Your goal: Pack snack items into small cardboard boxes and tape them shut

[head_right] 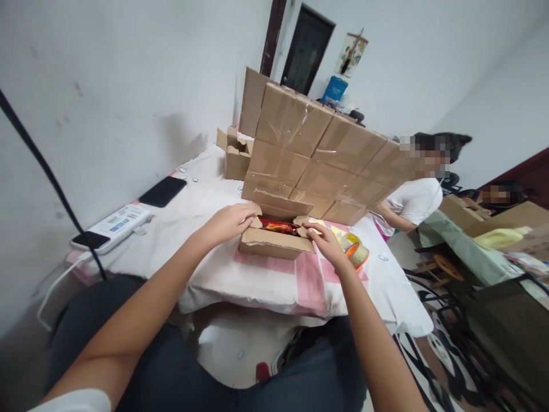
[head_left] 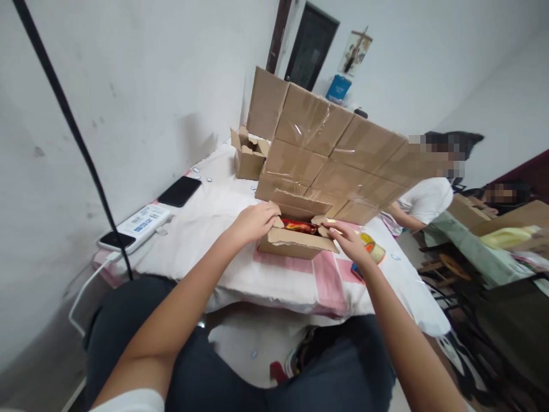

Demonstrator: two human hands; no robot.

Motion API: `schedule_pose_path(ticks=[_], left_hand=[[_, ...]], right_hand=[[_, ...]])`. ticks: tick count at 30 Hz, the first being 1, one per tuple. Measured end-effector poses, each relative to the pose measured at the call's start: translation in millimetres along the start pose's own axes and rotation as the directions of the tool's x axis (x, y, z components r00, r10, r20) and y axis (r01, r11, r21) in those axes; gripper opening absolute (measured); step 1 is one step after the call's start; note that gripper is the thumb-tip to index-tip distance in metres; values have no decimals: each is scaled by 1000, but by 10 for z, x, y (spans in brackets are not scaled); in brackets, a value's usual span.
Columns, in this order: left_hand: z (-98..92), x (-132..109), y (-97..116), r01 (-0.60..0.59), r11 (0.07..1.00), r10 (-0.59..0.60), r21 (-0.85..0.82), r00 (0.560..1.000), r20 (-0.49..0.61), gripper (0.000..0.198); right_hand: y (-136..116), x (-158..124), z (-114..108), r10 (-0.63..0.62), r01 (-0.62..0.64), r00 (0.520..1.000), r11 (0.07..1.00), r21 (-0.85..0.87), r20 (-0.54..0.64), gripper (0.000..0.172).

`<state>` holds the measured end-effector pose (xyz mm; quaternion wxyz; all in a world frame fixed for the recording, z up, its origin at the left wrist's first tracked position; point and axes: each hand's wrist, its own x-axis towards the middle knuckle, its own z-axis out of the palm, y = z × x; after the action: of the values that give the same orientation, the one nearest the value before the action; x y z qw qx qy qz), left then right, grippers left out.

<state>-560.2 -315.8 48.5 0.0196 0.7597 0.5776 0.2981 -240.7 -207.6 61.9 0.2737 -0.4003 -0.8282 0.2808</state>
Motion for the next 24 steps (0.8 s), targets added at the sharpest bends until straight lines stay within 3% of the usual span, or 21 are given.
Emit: schedule_pose_path(ticks=[7,10,13,15,19,22,24], left_hand=[[-133,-34,23,-9,999,11,-49,998,54,41],[-193,-78,-40,-40,998,47,-56,990,130,52],[-205,-128,-93,-16,1000,16,-4,977,212,64],[-177,-143,-90,20,999,-25,25,973,231,71],[-66,-107,5,41,994,-31,-105,995,98,81],[14,-44,92,48,982,-65,-183,994,-89,80],[53,5,136,59,984,-85,-167,984,-155,76]], right_hand=[[-21,-31,61,-15,15,1000,999,-28,-9,33],[33,46,85,-25,14,995,994,-110,-98,41],[130,105,179,4,-7,968,1000,-10,-251,57],[190,110,257,11,24,959,992,121,-283,59],[229,53,353,0,90,958,949,301,-287,50],[210,10,361,-26,114,948,958,264,-316,48],[206,-15,357,-60,124,955,970,209,-289,52]])
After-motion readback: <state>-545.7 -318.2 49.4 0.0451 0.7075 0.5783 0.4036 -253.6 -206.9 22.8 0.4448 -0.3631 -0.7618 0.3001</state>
